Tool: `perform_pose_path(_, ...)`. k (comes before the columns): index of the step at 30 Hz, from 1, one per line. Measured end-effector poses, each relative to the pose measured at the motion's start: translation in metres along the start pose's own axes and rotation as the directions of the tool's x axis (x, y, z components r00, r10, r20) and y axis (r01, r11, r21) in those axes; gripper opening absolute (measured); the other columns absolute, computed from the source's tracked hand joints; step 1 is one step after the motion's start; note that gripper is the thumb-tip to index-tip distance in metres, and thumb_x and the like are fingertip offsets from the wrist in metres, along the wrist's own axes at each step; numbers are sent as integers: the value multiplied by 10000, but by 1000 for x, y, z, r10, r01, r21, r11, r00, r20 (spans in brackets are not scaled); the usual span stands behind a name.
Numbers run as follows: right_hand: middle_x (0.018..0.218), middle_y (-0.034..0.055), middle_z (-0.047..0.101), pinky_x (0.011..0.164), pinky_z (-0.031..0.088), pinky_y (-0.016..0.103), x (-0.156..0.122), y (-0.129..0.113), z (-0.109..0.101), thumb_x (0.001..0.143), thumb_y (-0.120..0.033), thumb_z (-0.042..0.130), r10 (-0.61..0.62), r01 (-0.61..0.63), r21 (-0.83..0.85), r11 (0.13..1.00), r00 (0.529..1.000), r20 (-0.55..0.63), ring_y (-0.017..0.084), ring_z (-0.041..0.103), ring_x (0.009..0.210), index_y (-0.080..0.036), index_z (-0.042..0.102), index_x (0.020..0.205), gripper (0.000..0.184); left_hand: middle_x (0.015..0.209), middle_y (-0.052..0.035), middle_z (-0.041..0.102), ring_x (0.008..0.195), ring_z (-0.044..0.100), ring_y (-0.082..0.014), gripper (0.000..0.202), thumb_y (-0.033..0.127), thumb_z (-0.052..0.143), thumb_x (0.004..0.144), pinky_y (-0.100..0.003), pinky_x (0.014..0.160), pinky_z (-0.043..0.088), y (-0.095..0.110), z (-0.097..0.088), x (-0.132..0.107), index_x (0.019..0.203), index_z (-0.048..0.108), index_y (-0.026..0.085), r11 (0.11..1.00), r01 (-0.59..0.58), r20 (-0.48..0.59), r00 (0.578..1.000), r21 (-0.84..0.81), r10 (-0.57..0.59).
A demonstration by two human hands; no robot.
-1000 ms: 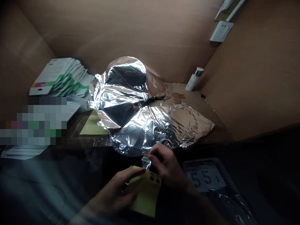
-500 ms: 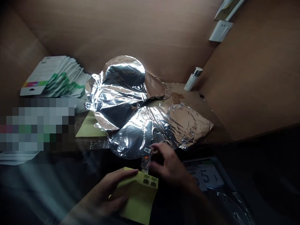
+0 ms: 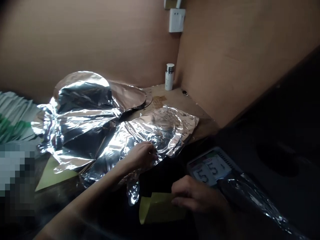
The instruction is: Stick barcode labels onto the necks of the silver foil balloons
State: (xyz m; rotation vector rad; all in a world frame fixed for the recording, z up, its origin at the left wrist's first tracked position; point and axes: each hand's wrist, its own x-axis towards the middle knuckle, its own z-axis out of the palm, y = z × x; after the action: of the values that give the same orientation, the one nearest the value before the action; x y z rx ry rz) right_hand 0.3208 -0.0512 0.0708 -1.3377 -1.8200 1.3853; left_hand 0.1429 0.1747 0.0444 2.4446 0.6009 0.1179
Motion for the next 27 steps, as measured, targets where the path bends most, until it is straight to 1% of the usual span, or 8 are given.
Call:
perform_pose_path(3,878,14,649,748,487,270,6,6,-6,977,-254,612,-88,86,-34,996,993,-82,147,619,796,-185,643,798,195,722,-21,583,722,512,-167,254,266,582,959,-286,717,371,-7,-10,2,738,644,159,999,19,72,997,-26,-17)
perform_pose_path(5,1134,55,675,892,515,323,17,8,-9,953,-227,645,-183,162,-128,978,968,-170,192,646,1015,-192,677,831,131,629,11,496,630,431,-135,342,285,529,968,-272,641,322,-7,-20,4,661,598,152,997,47,128,991,-54,-40)
perform_pose_path(9,1599,104,412,1223,277,543,49,16,-10,937,-191,647,-315,185,-438,880,917,-244,308,384,1469,-173,704,823,129,606,35,458,595,397,-121,362,363,519,946,-252,586,300,-7,-34,9,657,572,150,985,113,201,976,-127,-86)
perform_pose_path(11,1609,127,404,1257,199,553,60,22,-7,948,-188,625,-285,126,-511,851,926,-247,306,342,1505,-161,705,803,168,644,32,484,613,430,-131,390,431,468,971,-247,587,331,-8,-40,9,728,590,151,976,152,174,977,-158,-124)
perform_pose_path(15,1550,127,476,1246,210,532,66,29,1,948,-196,624,-217,28,-546,837,934,-285,303,389,1473,-165,720,792,186,722,13,509,671,488,-159,481,502,277,1039,-263,622,386,-3,-51,1,868,566,158,966,202,27,979,-161,-201)
perform_pose_path(19,1309,104,617,1180,286,556,66,22,2,968,-252,612,-186,-19,-546,838,930,-317,301,513,1309,-220,762,928,158,867,-20,595,762,542,-194,404,562,646,892,-283,661,430,30,-54,-9,979,557,178,992,114,62,992,-52,-110)
perform_pose_path(23,1456,95,520,1139,315,571,70,16,0,977,-245,582,-213,-18,-596,803,925,-314,315,498,1283,-268,745,1152,240,1147,-136,620,961,599,-257,426,300,741,838,-347,808,499,69,-48,-6,1178,532,151,954,-72,178,984,290,20)
perform_pose_path(27,1355,100,588,1115,337,551,65,19,1,999,-270,553,-197,-49,-606,794,922,-333,315,510,1248,-224,779,1001,231,914,-125,683,744,620,-234,191,25,599,790,-333,676,469,87,-50,3,932,651,140,897,-107,299,954,429,-29)
